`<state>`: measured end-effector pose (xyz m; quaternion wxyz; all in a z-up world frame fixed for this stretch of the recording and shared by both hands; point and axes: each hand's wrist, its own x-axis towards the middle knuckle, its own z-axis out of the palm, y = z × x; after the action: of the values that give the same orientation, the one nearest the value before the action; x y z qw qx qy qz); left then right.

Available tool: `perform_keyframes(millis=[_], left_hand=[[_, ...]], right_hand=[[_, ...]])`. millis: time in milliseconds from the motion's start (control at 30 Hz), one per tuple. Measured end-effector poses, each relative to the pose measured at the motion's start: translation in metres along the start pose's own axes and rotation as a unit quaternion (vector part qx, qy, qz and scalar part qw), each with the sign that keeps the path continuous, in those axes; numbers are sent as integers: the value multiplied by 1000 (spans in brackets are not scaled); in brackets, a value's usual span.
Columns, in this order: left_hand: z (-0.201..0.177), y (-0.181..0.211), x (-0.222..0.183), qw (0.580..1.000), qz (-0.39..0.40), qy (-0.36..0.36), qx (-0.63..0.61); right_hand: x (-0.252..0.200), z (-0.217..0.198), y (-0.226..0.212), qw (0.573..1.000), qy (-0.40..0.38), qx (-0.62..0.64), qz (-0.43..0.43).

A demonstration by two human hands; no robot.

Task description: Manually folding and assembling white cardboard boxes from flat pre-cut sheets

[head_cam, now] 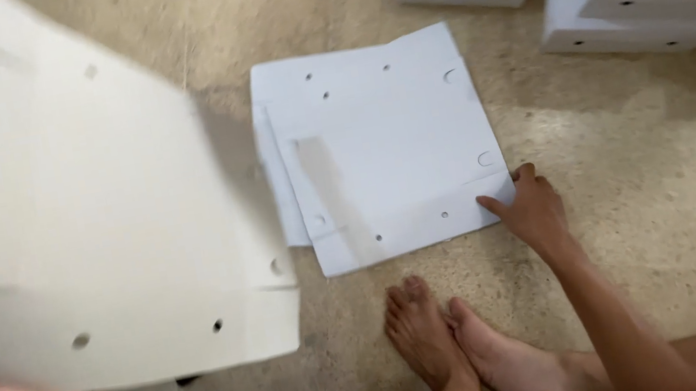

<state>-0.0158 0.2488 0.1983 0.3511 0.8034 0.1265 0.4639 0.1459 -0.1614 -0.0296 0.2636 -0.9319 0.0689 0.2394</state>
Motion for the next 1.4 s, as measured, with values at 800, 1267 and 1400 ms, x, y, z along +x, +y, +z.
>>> perform_keyframes(millis=[800, 1267, 1400], left_hand=[[182, 13, -257, 705, -661, -50, -253], [219, 65, -274, 706, 38, -681, 191], [240, 46, -289, 783, 115, -609, 61]], right_hand=[[-84, -20, 80, 893, -1, 420, 161], [-64, -81, 233, 975, 123, 142, 119], [-71, -76, 237, 979, 135, 134, 78]])
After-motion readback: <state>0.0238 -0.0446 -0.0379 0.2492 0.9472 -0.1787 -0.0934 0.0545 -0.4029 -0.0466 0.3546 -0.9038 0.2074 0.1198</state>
